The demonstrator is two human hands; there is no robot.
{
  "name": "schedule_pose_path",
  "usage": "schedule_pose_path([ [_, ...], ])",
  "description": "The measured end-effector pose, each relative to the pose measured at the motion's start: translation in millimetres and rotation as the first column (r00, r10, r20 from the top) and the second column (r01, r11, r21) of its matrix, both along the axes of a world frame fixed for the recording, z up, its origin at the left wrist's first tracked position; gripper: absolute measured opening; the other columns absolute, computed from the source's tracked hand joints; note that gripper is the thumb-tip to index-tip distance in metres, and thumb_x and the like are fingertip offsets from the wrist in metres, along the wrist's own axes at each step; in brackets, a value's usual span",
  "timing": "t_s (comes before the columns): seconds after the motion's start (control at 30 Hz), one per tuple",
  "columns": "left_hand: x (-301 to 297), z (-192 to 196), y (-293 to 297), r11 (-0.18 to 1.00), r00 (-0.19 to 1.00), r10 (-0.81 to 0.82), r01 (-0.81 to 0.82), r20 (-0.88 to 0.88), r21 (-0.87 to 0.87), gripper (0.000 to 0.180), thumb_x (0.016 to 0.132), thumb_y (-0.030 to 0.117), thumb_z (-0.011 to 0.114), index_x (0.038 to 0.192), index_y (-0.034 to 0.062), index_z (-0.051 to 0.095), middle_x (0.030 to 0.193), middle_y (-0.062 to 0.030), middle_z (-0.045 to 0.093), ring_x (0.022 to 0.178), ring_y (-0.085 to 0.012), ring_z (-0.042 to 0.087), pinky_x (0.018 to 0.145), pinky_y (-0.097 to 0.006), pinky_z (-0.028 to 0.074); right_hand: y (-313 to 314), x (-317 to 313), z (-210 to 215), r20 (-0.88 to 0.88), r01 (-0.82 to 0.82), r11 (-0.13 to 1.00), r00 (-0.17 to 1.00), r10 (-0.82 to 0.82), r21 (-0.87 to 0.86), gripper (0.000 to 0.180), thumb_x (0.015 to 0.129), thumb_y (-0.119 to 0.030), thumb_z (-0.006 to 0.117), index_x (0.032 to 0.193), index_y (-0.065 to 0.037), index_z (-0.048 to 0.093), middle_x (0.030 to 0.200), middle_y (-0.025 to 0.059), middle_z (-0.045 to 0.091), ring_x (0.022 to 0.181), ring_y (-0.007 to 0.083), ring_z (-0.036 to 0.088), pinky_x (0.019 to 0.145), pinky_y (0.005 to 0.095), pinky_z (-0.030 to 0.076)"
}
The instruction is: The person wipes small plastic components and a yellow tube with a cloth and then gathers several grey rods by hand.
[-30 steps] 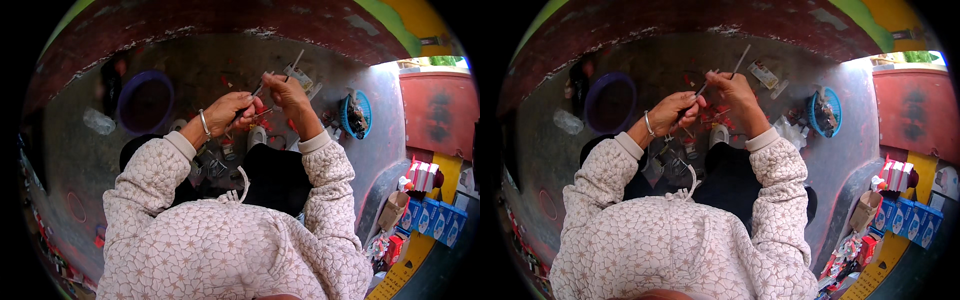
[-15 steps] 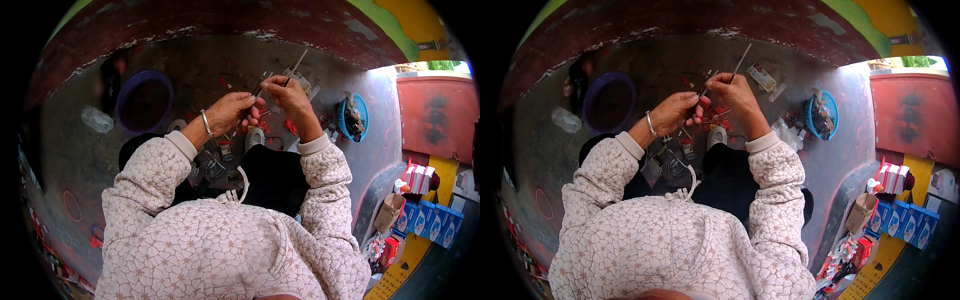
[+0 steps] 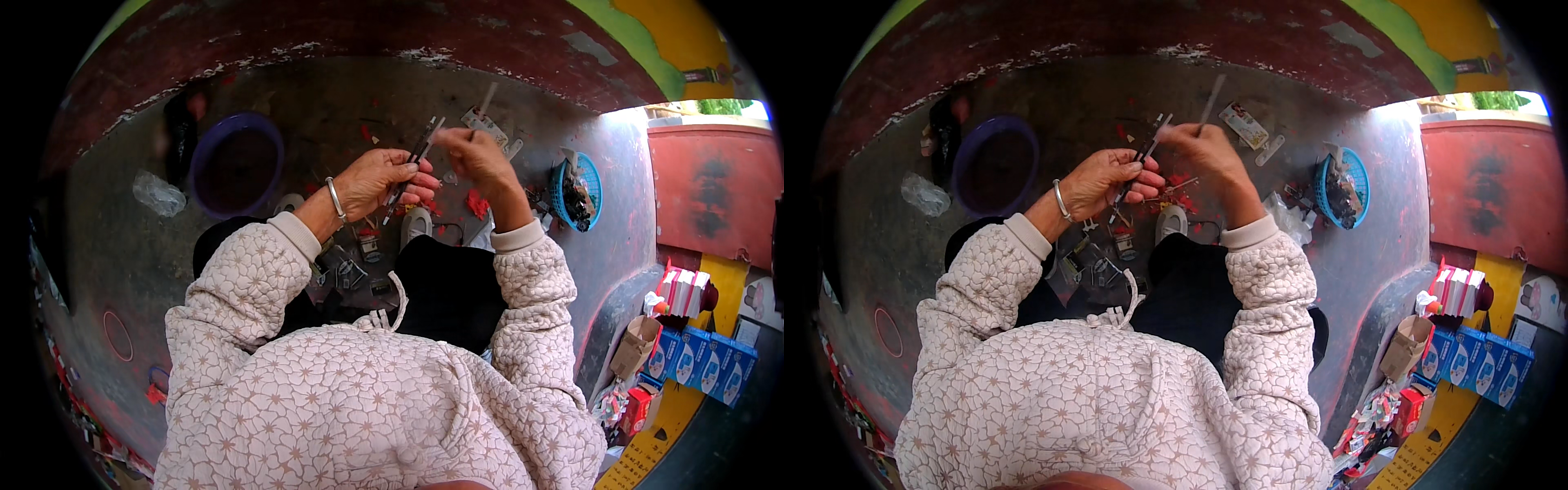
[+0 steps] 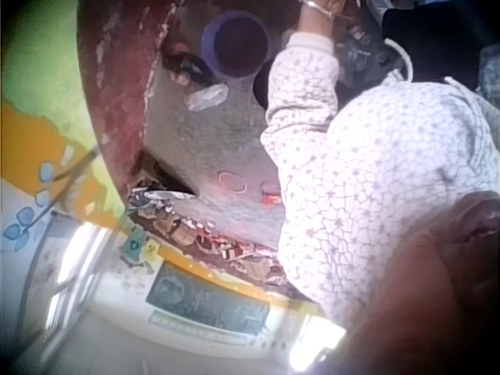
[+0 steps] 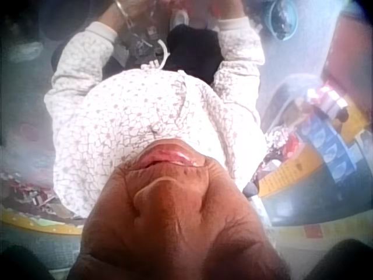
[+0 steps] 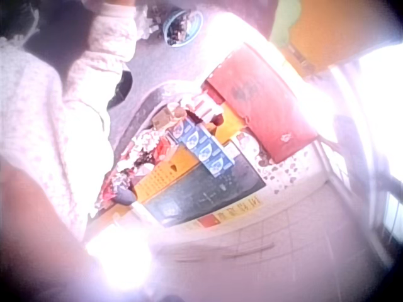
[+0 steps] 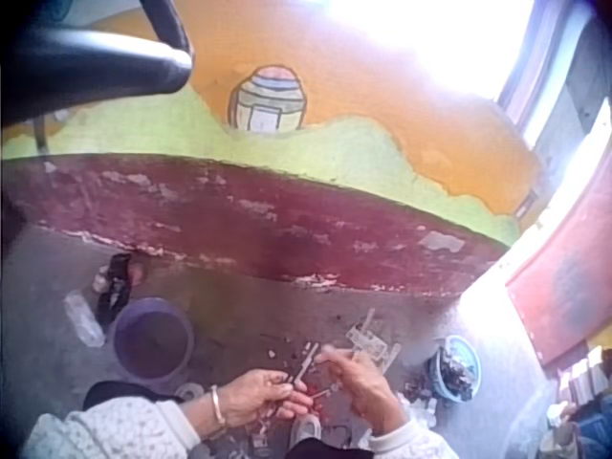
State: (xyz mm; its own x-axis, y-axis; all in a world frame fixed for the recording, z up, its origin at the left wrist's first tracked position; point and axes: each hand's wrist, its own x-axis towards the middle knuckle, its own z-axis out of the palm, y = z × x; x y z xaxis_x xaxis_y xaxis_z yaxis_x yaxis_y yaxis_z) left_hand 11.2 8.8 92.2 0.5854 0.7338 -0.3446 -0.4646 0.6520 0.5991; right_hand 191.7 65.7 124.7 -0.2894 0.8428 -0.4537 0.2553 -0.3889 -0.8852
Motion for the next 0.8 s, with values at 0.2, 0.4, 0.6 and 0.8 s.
schedule_pose_path([
  [0.2, 0.7, -0.7, -0.3, 1.000, 1.000, 0.011, -0.011, -0.018, 0.000, 0.025, 0.088, 0.015, 0.049, 0.105, -0.0034, 0.047, 0.093, -0.0135, 0.059, 0.079, -0.0159, 0.062, 0.068, -0.021, 0.053, 1.1, -1.0, -5.4, -0.023, -0.030, 0.999, 0.999, 0.030, -0.021, 0.017, 0.078, -0.021, 0.062, 0.074, -0.004, 0.061, 0.051, -0.0053, 0.044, 0.044, 0.0034, 0.034, 0.041, 0.0187, 0.023],
  [0.4, -0.7, 0.7, -0.9, 0.999, 0.999, -0.038, 0.038, -0.038, 0.006, 0.028, 0.088, 0.016, 0.048, 0.107, -0.0045, 0.048, 0.097, -0.0163, 0.059, 0.079, -0.0159, 0.062, 0.068, -0.022, 0.053, 3.5, -1.4, -6.8, -0.118, 0.063, 0.997, 0.991, -0.068, -0.045, 0.017, 0.083, -0.022, 0.056, 0.077, -0.006, 0.058, 0.046, -0.0055, 0.037, 0.039, 0.0039, 0.027, 0.038, 0.0203, 0.017],
  [0.6, -1.6, -1.0, -1.1, 0.999, 0.999, -0.045, 0.045, -0.029, 0.004, 0.026, 0.088, 0.015, 0.049, 0.105, -0.0050, 0.049, 0.095, -0.0161, 0.060, 0.078, -0.0154, 0.063, 0.067, -0.022, 0.053, 4.7, -0.2, -8.3, -0.114, 0.081, 0.995, 0.990, -0.087, -0.054, 0.018, 0.085, -0.022, 0.055, 0.076, -0.006, 0.056, 0.047, -0.0045, 0.039, 0.037, 0.0044, 0.027, 0.037, 0.0202, 0.018],
  [0.8, -1.0, -5.0, -1.5, 0.999, 0.998, -0.049, 0.049, -0.037, -0.002, 0.028, 0.088, 0.016, 0.049, 0.106, -0.0053, 0.049, 0.094, -0.0148, 0.060, 0.077, -0.0148, 0.062, 0.065, -0.020, 0.052, 7.1, 2.2, -9.1, -0.156, 0.046, 0.996, 0.986, -0.057, -0.074, 0.015, 0.083, -0.020, 0.057, 0.077, -0.007, 0.054, 0.052, -0.0028, 0.044, 0.038, 0.0043, 0.032, 0.036, 0.0192, 0.023],
])
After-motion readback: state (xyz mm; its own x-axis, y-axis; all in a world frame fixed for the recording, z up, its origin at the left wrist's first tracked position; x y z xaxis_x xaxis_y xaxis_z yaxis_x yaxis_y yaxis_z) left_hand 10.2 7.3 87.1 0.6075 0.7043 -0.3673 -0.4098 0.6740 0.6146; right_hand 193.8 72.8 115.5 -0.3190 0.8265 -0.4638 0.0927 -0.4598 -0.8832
